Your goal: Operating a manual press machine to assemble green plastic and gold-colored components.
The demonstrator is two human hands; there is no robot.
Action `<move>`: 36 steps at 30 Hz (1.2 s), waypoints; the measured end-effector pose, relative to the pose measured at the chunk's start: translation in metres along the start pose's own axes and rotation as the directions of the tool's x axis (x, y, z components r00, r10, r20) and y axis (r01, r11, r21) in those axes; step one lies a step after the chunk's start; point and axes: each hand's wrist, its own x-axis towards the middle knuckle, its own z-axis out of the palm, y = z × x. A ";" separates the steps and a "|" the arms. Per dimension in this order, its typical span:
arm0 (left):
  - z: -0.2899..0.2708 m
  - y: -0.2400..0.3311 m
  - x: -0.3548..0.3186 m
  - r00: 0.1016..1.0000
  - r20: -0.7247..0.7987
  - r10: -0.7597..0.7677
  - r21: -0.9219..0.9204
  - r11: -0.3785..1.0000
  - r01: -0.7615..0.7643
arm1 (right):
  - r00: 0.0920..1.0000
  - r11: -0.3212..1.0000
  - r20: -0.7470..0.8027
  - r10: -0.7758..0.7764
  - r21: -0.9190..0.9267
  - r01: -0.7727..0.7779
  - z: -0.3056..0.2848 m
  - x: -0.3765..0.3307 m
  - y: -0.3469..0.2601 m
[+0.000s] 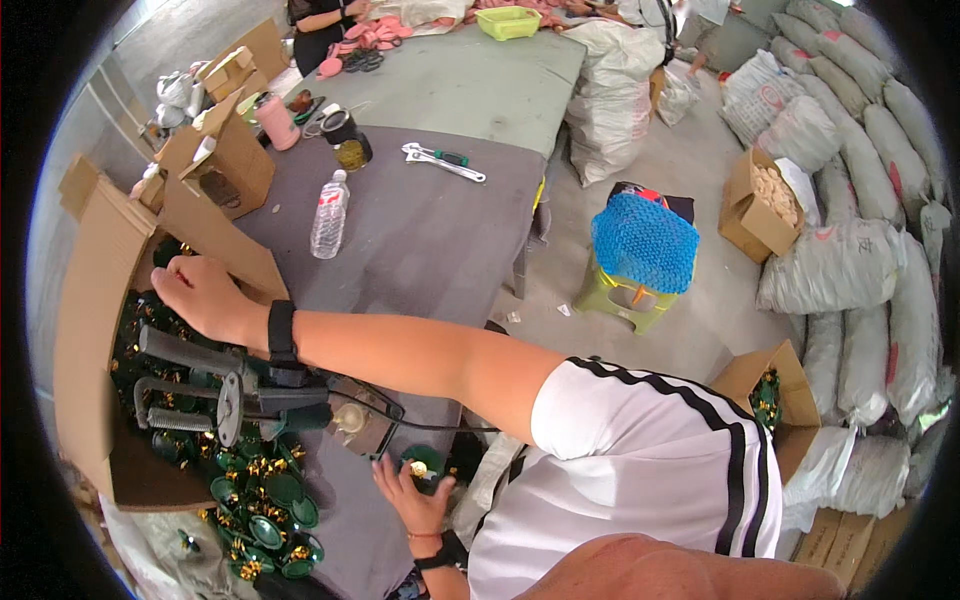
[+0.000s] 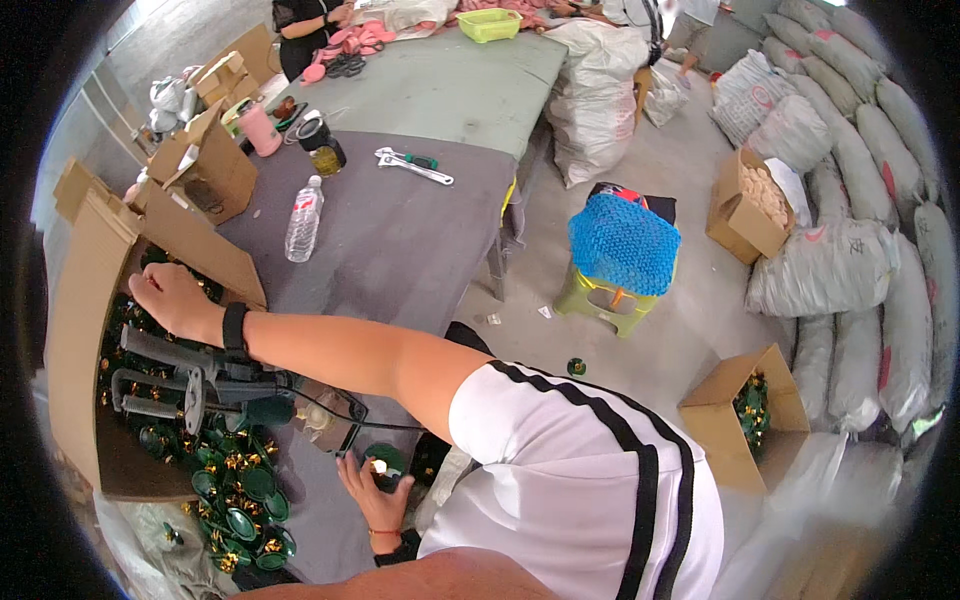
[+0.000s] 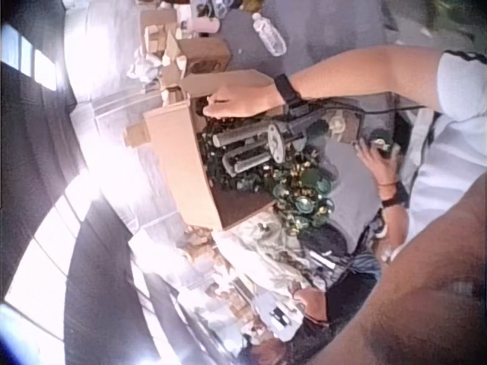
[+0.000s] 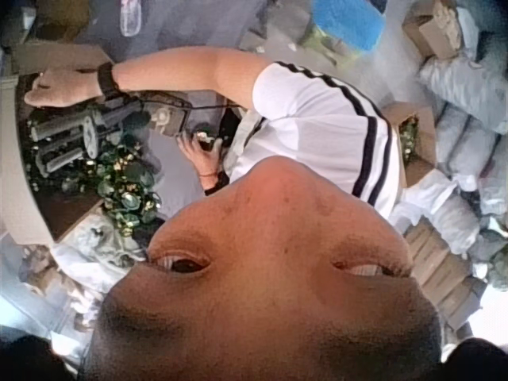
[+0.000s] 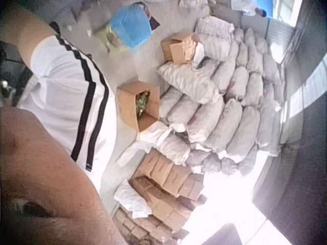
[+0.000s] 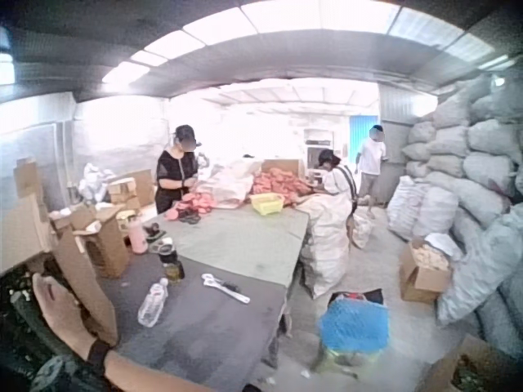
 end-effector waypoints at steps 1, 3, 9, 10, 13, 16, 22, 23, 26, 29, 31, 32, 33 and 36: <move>-0.004 -0.007 -0.007 1.000 0.022 -0.005 -0.012 1.000 0.005 | 1.000 1.000 0.011 0.018 -0.024 -0.018 -0.001 0.000 0.000; -0.012 -0.034 -0.013 0.948 -0.287 -0.142 0.043 0.986 0.160 | 0.999 1.000 0.046 0.002 -0.010 -0.001 -0.002 0.000 -0.001; -0.053 -0.156 0.008 0.779 -0.414 -0.472 0.374 0.692 0.618 | 0.994 0.994 0.044 0.104 -0.036 -0.102 -0.001 0.001 -0.013; -0.056 -0.166 0.008 0.709 -0.272 -0.651 0.366 0.611 0.702 | 0.998 0.998 0.016 0.054 -0.018 -0.053 -0.004 0.001 -0.016; -0.057 -0.174 0.002 0.625 -0.440 -0.645 -0.106 0.728 0.677 | 0.991 0.996 0.114 0.076 -0.046 -0.071 -0.011 -0.001 -0.024; -0.053 -0.158 0.009 0.583 -0.586 -0.563 -0.230 0.805 0.546 | 0.985 0.985 0.169 0.031 -0.174 -0.002 -0.019 -0.005 -0.029; -0.026 -0.075 0.061 0.600 -0.327 -0.730 -0.757 0.583 0.297 | 0.977 0.988 0.150 -0.154 0.004 0.155 -0.011 0.003 -0.020; -0.016 -0.063 0.073 0.607 -0.271 -0.747 -0.798 0.527 0.292 | 0.989 0.999 0.144 0.015 0.045 -0.022 -0.015 0.001 -0.017; -0.009 -0.047 0.086 0.651 0.205 -0.731 -0.972 -0.074 0.224 | 0.956 0.961 0.184 0.227 0.116 -0.250 -0.012 0.004 -0.008; -0.013 -0.054 0.084 0.521 0.375 -0.767 -0.926 -0.283 0.249 | 0.950 0.952 0.224 0.216 0.168 -0.256 -0.010 0.004 -0.005; -0.014 -0.060 0.082 0.559 0.503 -0.660 -0.864 -0.359 0.353 | 0.949 0.950 0.218 0.226 0.166 -0.264 -0.010 0.003 -0.007; -0.014 -0.062 0.082 0.595 0.516 -0.616 -0.856 -0.381 0.349 | 0.952 0.949 0.202 0.232 0.166 -0.266 -0.009 0.003 -0.009; -0.012 -0.063 0.083 0.554 0.495 -0.669 -0.862 -0.298 0.410 | 0.952 0.951 0.206 0.226 0.162 -0.261 -0.009 0.002 -0.011; -0.008 -0.064 0.088 0.504 0.427 -0.751 -0.806 -0.063 0.589 | 0.956 0.955 0.189 0.223 0.154 -0.253 -0.010 0.000 -0.013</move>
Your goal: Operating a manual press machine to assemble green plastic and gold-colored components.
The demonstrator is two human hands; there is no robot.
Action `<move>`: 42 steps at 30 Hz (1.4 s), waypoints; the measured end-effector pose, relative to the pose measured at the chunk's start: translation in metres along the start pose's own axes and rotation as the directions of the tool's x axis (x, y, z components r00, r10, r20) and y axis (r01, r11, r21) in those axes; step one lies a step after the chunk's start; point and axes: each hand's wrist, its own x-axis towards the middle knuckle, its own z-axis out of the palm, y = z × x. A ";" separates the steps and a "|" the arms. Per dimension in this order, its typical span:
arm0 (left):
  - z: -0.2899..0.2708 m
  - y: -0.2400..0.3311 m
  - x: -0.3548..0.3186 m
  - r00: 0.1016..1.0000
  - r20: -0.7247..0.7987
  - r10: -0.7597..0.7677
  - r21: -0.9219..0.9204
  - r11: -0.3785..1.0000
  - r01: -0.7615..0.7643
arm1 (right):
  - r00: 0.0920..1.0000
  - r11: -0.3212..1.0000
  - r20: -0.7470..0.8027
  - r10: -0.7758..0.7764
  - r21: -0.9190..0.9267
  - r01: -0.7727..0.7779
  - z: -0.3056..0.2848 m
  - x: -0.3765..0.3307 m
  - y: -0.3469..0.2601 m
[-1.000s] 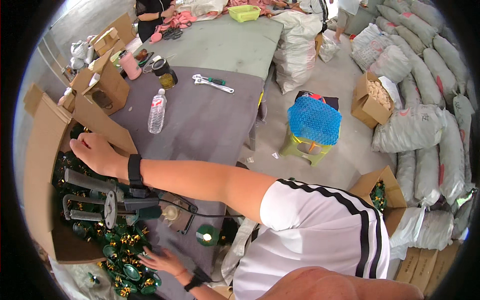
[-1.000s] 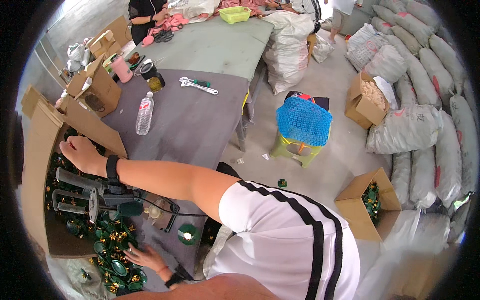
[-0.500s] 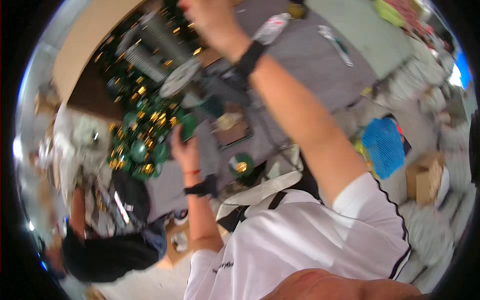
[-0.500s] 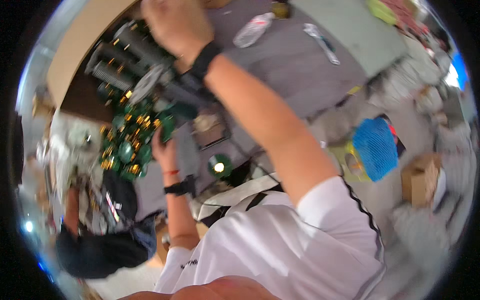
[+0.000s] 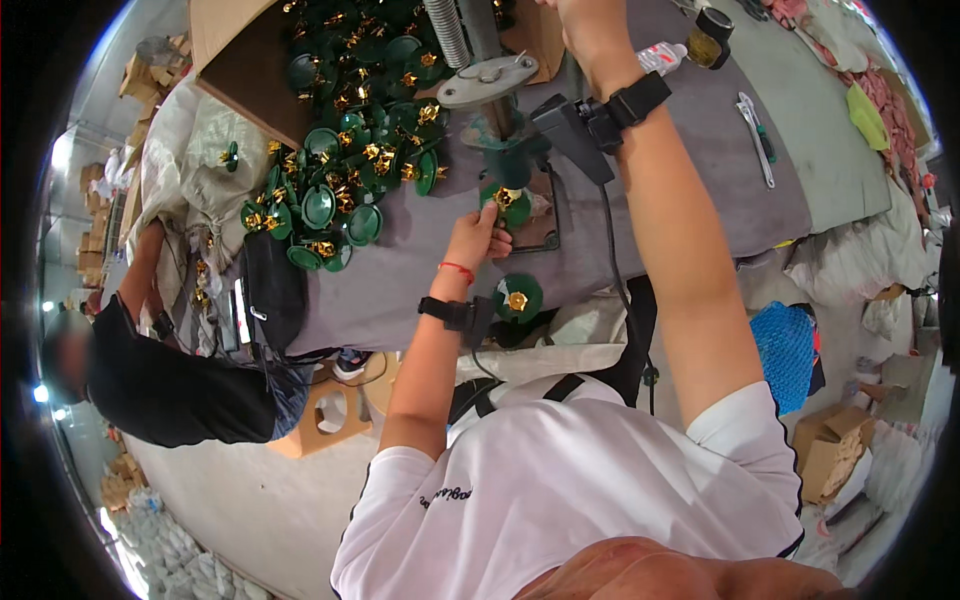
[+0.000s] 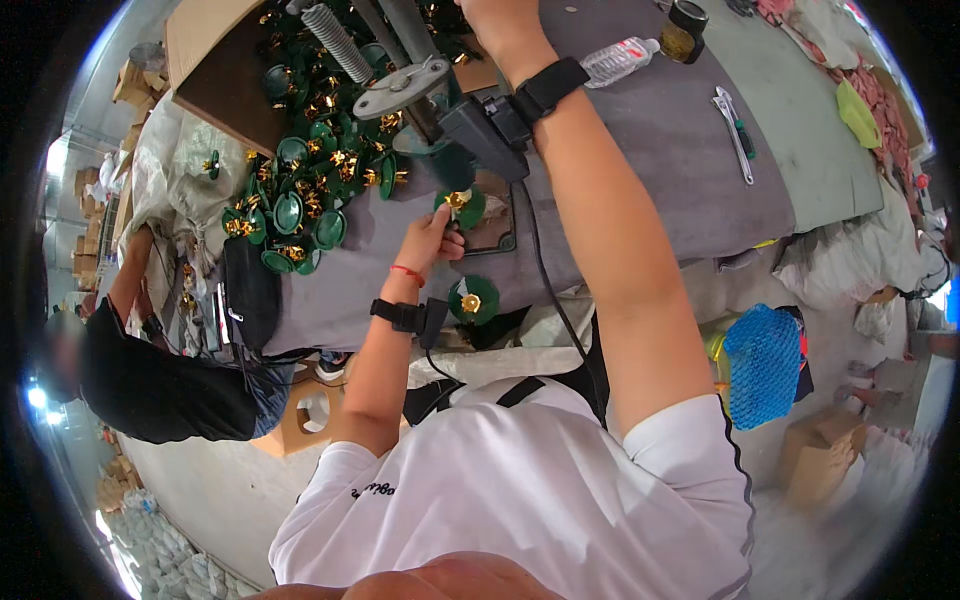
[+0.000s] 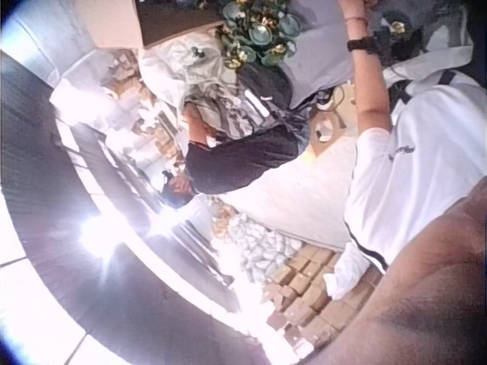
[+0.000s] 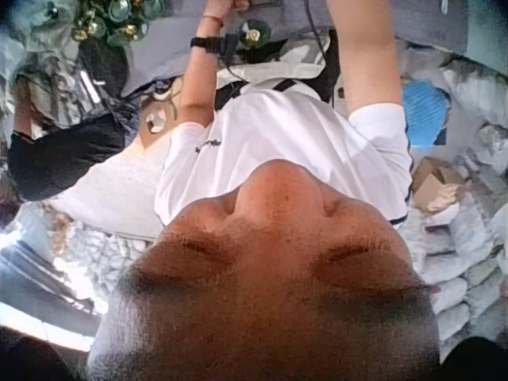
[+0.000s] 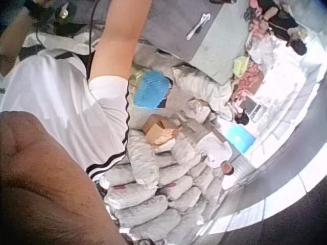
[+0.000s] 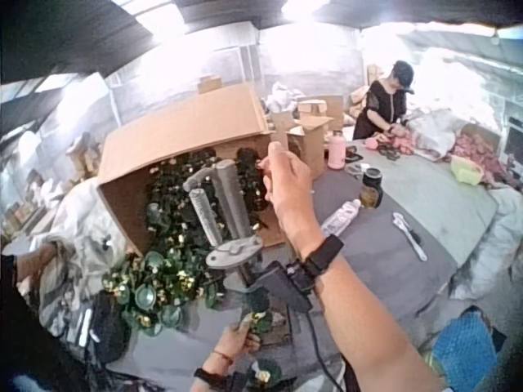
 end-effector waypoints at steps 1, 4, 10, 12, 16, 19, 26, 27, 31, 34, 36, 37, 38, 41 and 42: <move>0.001 0.001 0.001 0.998 -0.021 0.051 0.197 0.979 -0.046 | 1.000 1.000 0.008 -0.004 -0.016 0.004 -0.001 -0.001 0.001; 0.005 0.004 -0.001 0.918 -0.097 0.385 0.800 0.579 -0.158 | 1.000 0.999 0.010 0.017 -0.028 -0.016 -0.002 0.001 0.007; 0.023 -0.007 0.004 0.445 0.143 0.884 0.794 0.166 -0.584 | 0.994 0.995 0.033 -0.102 0.005 0.102 0.000 -0.018 -0.021; 0.027 -0.012 0.014 0.527 0.049 0.849 0.717 0.337 -0.610 | 0.705 0.448 0.445 -0.552 -0.555 0.701 -0.016 -0.054 -0.043; 0.026 -0.019 0.027 0.581 0.019 0.813 0.560 0.473 -0.680 | 0.858 0.897 0.308 -0.410 -0.034 0.441 -0.069 -0.198 -0.031; 0.023 -0.019 0.027 0.565 0.025 0.824 0.573 0.452 -0.684 | 0.882 0.645 0.401 -0.248 -0.610 0.459 -0.108 -0.281 0.008; 0.020 -0.018 0.034 0.622 0.060 0.781 0.591 0.474 -0.652 | 0.751 0.721 0.517 -0.411 -0.320 0.615 -0.095 -0.210 -0.029; 0.020 -0.017 0.036 0.692 0.093 0.716 0.643 0.487 -0.591 | 0.799 0.790 0.428 -0.422 -0.260 0.556 -0.077 -0.183 -0.043; 0.017 -0.021 0.018 0.560 0.118 0.820 0.625 0.377 -0.684 | 0.928 0.805 0.139 -0.346 -0.464 0.370 -0.005 -0.068 -0.055; 0.015 -0.036 -0.025 0.642 0.242 0.728 0.676 0.348 -0.649 | 0.972 0.966 -0.024 -0.232 -0.126 0.227 0.015 -0.013 -0.021; 0.005 -0.052 -0.065 0.696 0.429 0.576 0.745 0.210 -0.633 | 0.996 0.986 -0.032 -0.079 -0.148 0.074 0.007 0.006 -0.005; -0.001 -0.061 -0.082 0.708 0.426 0.564 0.732 0.245 -0.636 | 0.995 0.987 -0.017 -0.099 -0.132 0.096 0.004 0.011 0.003; -0.009 -0.067 -0.092 0.645 0.392 0.656 0.692 0.252 -0.677 | 0.995 0.988 -0.021 -0.096 -0.125 0.093 0.000 0.012 0.006; -0.059 -0.059 -0.078 0.553 0.120 0.824 0.849 0.204 -0.488 | 0.991 0.984 0.006 -0.134 -0.121 0.134 -0.006 0.010 0.007; -0.080 -0.047 -0.063 0.480 0.031 0.877 0.916 0.167 -0.365 | 0.991 0.983 -0.001 -0.133 -0.124 0.132 -0.005 0.009 0.005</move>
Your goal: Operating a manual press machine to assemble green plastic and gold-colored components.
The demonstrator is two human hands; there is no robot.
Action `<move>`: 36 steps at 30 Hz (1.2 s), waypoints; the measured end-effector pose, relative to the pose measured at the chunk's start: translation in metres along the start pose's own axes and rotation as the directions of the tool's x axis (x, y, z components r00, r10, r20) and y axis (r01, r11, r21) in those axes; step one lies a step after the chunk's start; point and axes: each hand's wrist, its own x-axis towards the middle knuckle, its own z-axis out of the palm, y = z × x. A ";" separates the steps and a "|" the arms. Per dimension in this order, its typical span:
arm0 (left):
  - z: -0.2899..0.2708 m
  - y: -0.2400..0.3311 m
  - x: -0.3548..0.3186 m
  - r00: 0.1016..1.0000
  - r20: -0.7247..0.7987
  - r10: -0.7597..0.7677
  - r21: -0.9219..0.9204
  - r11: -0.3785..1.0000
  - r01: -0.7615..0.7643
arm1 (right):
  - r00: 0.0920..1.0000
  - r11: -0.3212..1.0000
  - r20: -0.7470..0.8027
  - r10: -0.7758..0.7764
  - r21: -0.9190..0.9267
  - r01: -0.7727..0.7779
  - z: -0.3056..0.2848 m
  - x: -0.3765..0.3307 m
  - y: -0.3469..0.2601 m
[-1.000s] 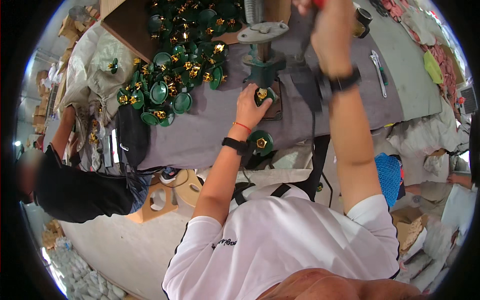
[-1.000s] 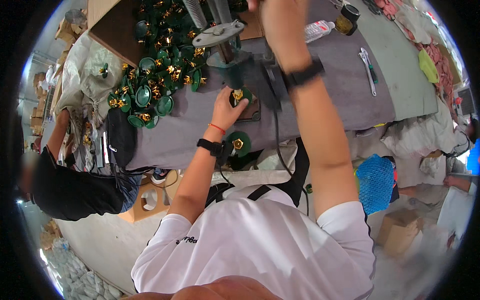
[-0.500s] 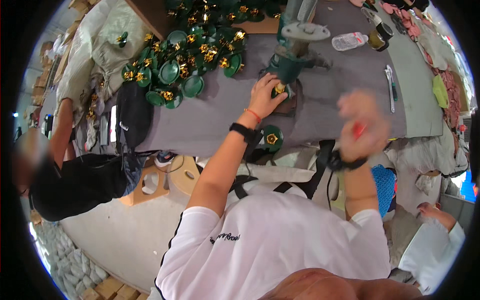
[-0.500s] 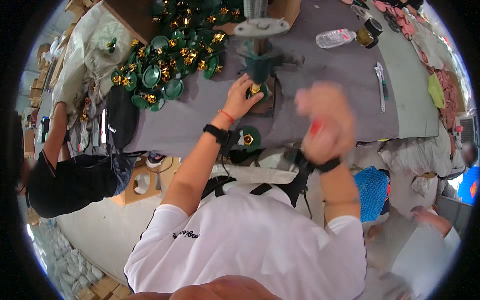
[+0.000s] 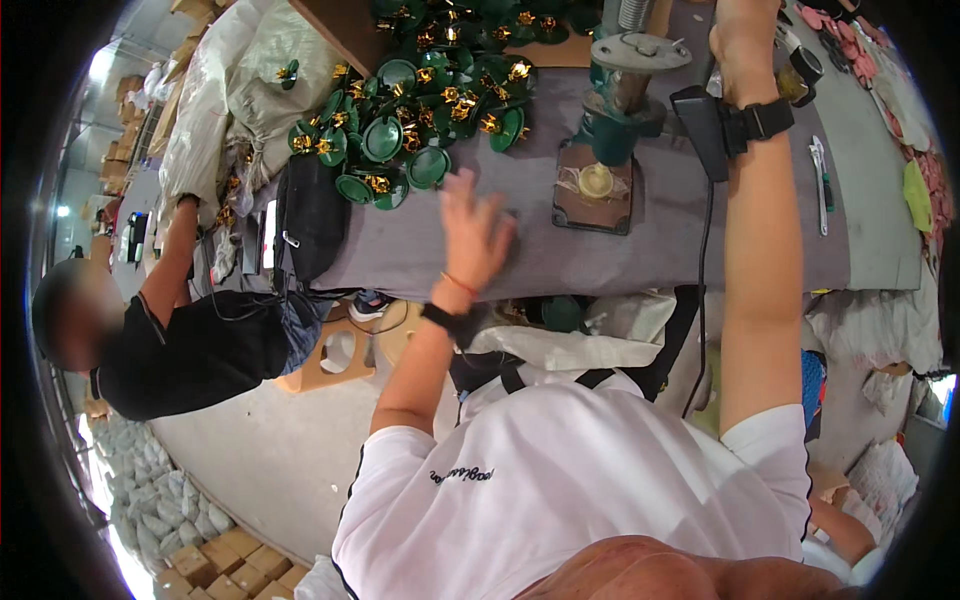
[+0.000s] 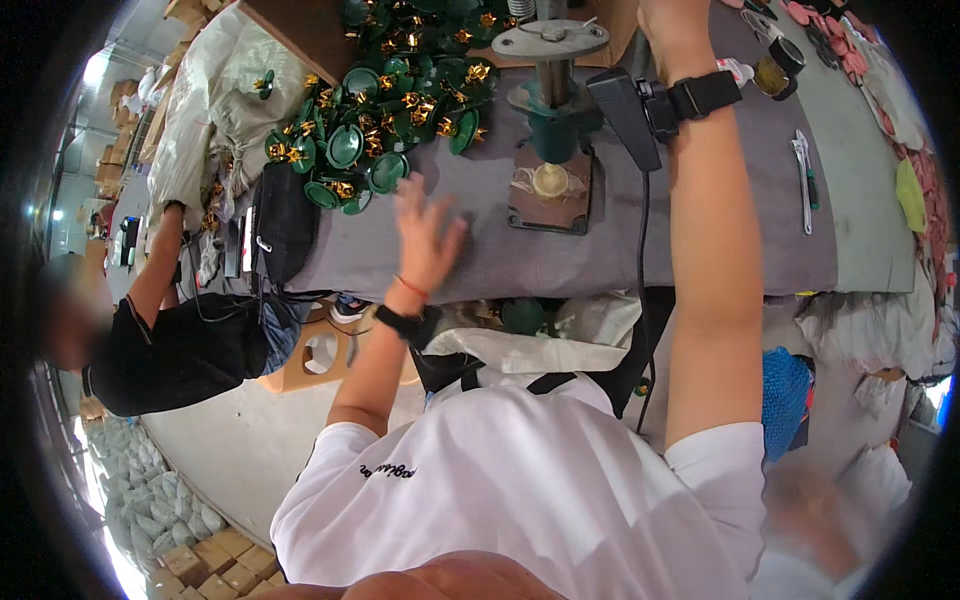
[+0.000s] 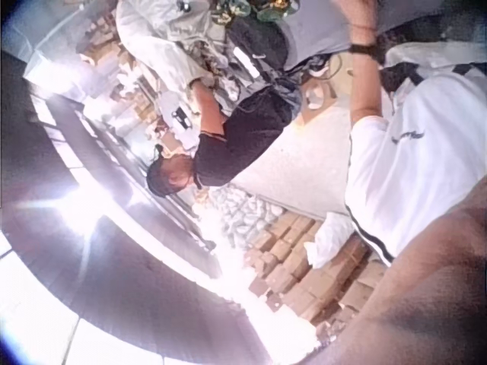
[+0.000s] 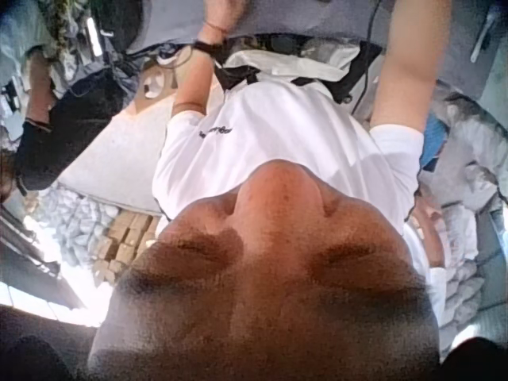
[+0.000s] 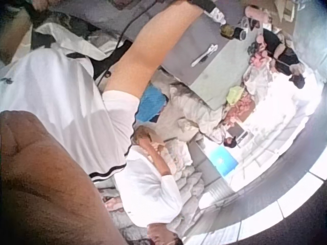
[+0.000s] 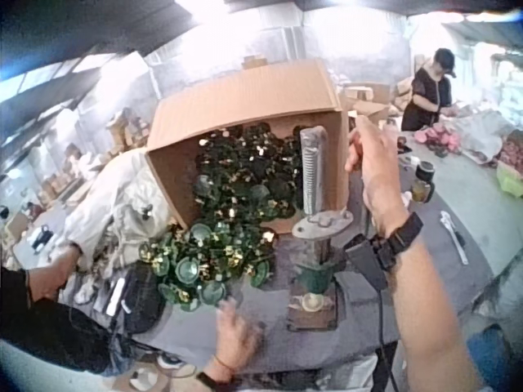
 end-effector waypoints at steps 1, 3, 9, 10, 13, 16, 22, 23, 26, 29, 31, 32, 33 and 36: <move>-0.004 -0.021 0.015 0.999 -0.009 -0.046 0.206 0.978 0.047 | 1.000 1.000 0.006 0.005 -0.012 -0.005 0.001 -0.001 -0.002; -0.015 -0.055 0.041 0.993 0.013 -0.120 0.444 0.890 0.102 | 1.000 1.000 0.016 0.008 -0.019 -0.007 0.004 -0.001 -0.005; 0.016 -0.021 0.061 0.939 0.064 -0.338 -0.475 0.817 0.327 | 0.999 0.999 0.021 0.029 0.042 -0.030 0.002 0.001 0.002; 0.030 -0.003 0.061 0.941 0.111 -0.321 -0.757 0.586 0.289 | 0.999 0.999 0.019 0.027 0.033 -0.027 0.002 0.001 0.003; 0.063 0.043 0.059 0.821 0.435 -0.370 -0.790 0.280 0.545 | 1.000 0.999 0.026 0.003 0.052 -0.004 0.003 0.000 0.002; 0.086 0.076 0.059 0.974 0.062 -0.216 -0.579 0.787 0.212 | 0.999 0.999 0.013 0.030 0.031 -0.030 0.006 0.000 -0.003; 0.095 0.092 0.070 0.962 0.021 -0.274 -0.453 0.855 0.253 | 1.000 1.000 0.007 0.008 0.013 -0.008 0.003 -0.005 0.000; 0.095 0.091 0.072 0.970 -0.010 -0.241 -0.465 0.860 0.209 | 0.999 0.999 0.025 -0.028 0.031 0.028 0.003 -0.005 0.002; 0.098 0.088 0.075 0.961 0.128 -0.246 -0.108 0.959 0.261 | 0.999 1.000 0.044 -0.030 0.006 0.030 0.003 -0.005 -0.004; 0.101 0.082 0.076 0.981 0.085 -0.176 -0.218 0.957 0.191 | 0.995 0.995 0.069 -0.068 -0.071 0.072 0.003 -0.017 -0.031; 0.103 0.079 0.076 0.978 0.124 -0.167 -0.212 0.959 0.190 | 0.930 0.827 0.185 -0.319 -0.424 0.368 -0.015 -0.051 -0.054; 0.104 0.077 0.077 0.985 0.095 -0.146 -0.237 0.958 0.165 | 0.821 0.541 0.354 -0.447 -0.624 0.564 -0.024 -0.069 -0.063; 0.105 0.076 0.077 0.990 0.073 -0.124 -0.240 0.961 0.138 | 0.806 0.595 0.311 -0.503 -0.552 0.584 -0.038 -0.106 -0.066; 0.105 0.077 0.076 0.991 0.029 -0.132 -0.255 0.958 0.135 | 0.797 0.758 0.376 -0.473 -0.288 0.585 -0.080 -0.229 -0.047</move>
